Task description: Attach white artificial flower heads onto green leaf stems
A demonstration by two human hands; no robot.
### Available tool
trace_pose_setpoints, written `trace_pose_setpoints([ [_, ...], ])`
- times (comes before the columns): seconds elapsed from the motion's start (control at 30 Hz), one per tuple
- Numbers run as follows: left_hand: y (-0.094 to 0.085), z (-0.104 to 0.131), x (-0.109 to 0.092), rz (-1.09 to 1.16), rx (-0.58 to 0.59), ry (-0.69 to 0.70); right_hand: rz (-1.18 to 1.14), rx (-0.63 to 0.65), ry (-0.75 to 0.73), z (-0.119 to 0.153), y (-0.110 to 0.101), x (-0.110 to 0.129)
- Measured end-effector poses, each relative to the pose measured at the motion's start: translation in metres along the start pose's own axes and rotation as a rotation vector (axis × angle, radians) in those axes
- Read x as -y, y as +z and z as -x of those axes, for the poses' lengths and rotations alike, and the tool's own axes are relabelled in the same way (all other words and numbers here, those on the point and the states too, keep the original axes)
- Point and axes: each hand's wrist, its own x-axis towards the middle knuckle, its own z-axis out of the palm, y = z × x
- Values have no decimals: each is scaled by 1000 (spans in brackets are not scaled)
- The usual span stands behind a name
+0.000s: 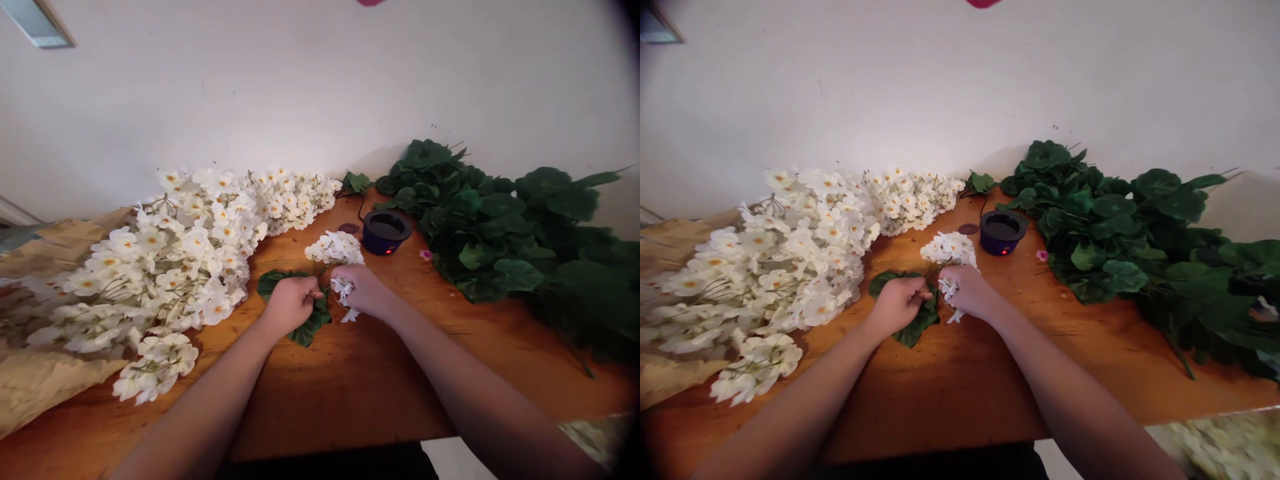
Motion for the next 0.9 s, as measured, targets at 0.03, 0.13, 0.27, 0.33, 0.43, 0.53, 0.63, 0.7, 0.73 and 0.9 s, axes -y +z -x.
trace_pose_setpoints([
  [0.03,0,0,0,17,-3,-7,-13,-6,18,0,0,0],
  [0.13,-1,-1,1,66,1,-48,-87,4,44,-1,0,-4],
  [0.27,-2,-2,3,132,15,-108,-153,47,56,-2,0,-11],
  [0.33,-2,-3,4,151,25,-120,-143,49,50,-3,0,-13],
  [0.43,-2,-4,5,161,46,-124,-117,39,27,-3,0,-14],
  [0.53,-2,-5,5,171,57,-128,-87,31,9,-3,1,-15],
  [0.63,-2,-5,5,170,64,-138,-62,23,1,-3,3,-15],
  [0.7,-3,-5,6,170,74,-134,-50,22,-5,-3,4,-15],
  [0.73,-3,-5,6,168,79,-129,-43,20,-9,-3,4,-15],
  [0.9,-2,-5,8,168,82,-106,-30,12,-23,-3,6,-15],
])
